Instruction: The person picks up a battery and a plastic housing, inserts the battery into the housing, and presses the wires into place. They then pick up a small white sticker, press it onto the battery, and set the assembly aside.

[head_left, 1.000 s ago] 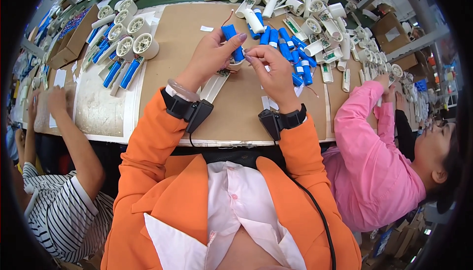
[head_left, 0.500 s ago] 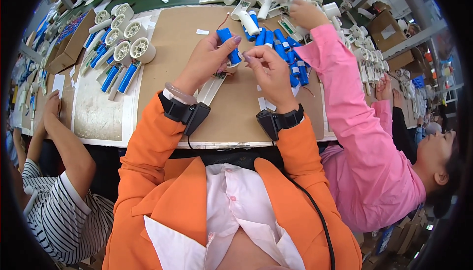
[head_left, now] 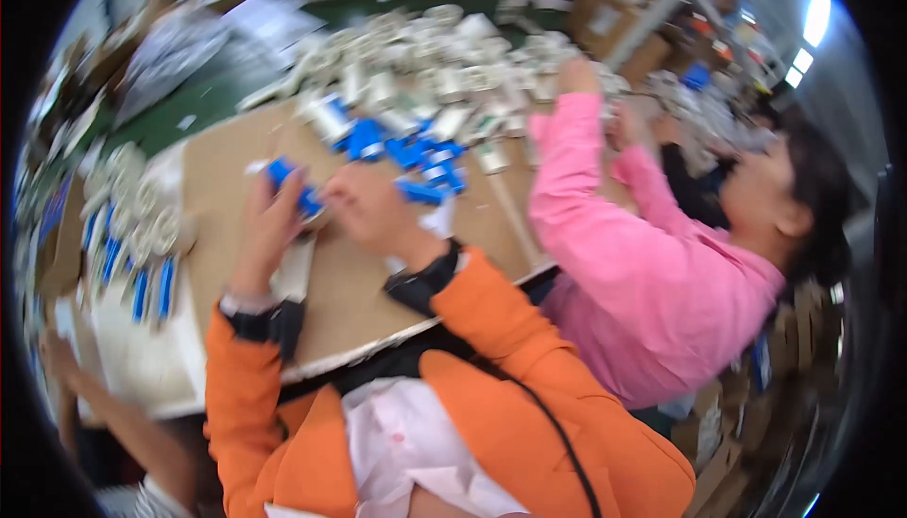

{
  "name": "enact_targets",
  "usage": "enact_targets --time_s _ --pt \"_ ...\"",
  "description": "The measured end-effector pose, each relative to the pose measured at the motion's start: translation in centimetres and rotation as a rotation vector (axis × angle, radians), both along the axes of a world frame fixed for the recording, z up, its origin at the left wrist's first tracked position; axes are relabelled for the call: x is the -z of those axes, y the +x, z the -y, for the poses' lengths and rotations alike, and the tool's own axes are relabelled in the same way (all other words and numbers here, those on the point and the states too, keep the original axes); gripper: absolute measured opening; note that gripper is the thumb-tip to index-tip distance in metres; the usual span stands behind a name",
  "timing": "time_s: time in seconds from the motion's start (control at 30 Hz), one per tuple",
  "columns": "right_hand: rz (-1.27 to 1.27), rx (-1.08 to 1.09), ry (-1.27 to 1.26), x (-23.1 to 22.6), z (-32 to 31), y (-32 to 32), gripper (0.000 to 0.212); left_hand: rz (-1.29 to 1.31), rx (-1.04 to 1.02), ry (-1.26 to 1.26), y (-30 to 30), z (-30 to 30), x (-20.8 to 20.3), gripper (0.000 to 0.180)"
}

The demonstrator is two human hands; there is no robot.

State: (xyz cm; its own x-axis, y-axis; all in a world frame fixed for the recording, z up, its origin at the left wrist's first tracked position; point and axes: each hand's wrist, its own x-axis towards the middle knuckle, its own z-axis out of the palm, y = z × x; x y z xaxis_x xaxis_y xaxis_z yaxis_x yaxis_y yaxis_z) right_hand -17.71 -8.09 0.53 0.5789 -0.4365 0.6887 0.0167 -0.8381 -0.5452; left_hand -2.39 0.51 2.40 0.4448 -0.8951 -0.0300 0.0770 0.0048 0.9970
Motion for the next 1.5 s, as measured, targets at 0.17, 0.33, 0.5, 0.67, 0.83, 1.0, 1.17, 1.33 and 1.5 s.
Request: enact_targets --time_s 0.17,0.33,0.5,0.67,0.83,1.0,1.17,1.33,1.5 --pt "0.059 0.065 0.089 -0.2 -0.5 -0.2 0.009 -0.125 0.112 -0.043 0.2 -0.2 0.3 0.023" --pt "0.048 0.050 0.237 -1.6 -0.5 -0.8 0.009 -0.194 0.149 -0.101 0.8 0.1 0.7 0.025" --pt "0.018 -0.066 0.363 -1.8 -0.7 -0.9 0.006 -0.216 0.157 -0.117 0.7 0.2 0.9 0.028" --pt "0.050 0.016 0.309 -1.1 -0.1 -0.9 0.007 -0.172 0.216 -0.210 0.7 0.0 0.0 0.030" --pt "0.080 0.127 0.256 -1.6 0.1 -1.3 0.006 -0.156 0.143 -0.266 1.8 0.4 1.8 0.038" --pt "-0.003 0.213 0.271 -1.8 0.8 -1.7 0.003 -0.327 0.197 -0.356 2.2 0.2 1.6 0.045" --pt "0.101 0.180 0.056 -0.5 1.9 -0.9 0.011 -0.276 0.157 -0.312 2.3 0.0 2.0 0.046" --pt "0.010 -0.033 0.318 -2.5 1.2 -2.5 0.029 -0.298 0.329 -0.373 1.6 0.3 0.8 0.046" --pt "0.012 -0.228 0.187 -3.4 0.5 -2.4 0.067 -0.360 0.472 -0.342 1.3 -0.8 -0.3 0.056"
